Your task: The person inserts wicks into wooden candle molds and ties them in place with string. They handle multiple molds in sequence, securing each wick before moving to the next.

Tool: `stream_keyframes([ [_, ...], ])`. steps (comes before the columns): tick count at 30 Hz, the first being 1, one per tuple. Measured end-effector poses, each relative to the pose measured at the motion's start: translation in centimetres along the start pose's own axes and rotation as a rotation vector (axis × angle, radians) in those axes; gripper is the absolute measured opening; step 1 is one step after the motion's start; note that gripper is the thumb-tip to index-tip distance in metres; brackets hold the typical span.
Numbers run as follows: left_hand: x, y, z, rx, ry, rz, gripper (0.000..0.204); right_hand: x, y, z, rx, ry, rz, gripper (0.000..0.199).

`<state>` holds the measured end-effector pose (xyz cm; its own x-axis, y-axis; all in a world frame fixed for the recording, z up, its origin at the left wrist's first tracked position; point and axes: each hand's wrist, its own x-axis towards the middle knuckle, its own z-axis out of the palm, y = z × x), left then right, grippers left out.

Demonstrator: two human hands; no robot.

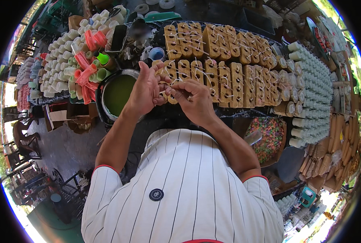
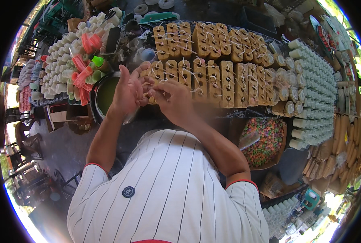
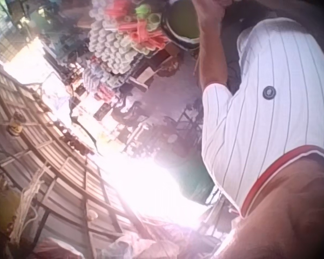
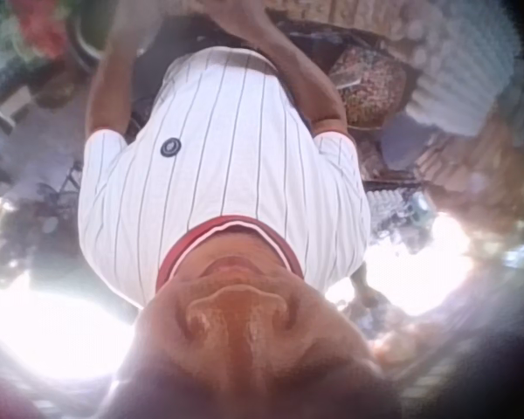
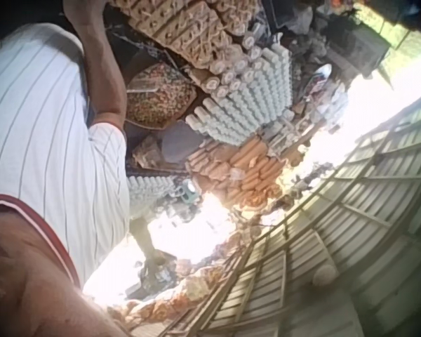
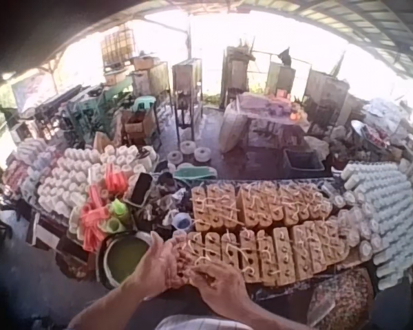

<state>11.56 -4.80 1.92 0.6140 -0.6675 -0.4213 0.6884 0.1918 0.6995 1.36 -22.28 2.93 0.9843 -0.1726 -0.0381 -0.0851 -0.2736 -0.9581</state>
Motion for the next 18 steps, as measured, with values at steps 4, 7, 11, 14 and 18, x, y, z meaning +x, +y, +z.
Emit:
stream_keyframes([
  [4,-0.7,-1.2,2.5,0.109,0.035,0.043,0.119,0.1,-1.3,-0.3,-0.062,-0.129,-0.052,0.018],
  [7,-0.6,-2.0,2.4,0.137,0.000,0.048,0.113,-0.3,-0.4,0.6,0.162,-0.129,0.016,0.014],
  [11,-0.8,-3.1,0.1,0.192,0.013,0.084,0.083,-0.7,0.6,-0.4,0.325,-0.078,0.220,0.009],
  [14,-2.5,-3.9,1.4,0.538,0.065,0.200,0.043,-0.9,2.3,-1.6,0.340,0.006,0.214,0.007],
  [18,-3.3,-6.2,3.1,0.586,0.181,0.279,0.011,-1.7,3.1,-1.8,0.377,0.030,0.234,0.009],
])
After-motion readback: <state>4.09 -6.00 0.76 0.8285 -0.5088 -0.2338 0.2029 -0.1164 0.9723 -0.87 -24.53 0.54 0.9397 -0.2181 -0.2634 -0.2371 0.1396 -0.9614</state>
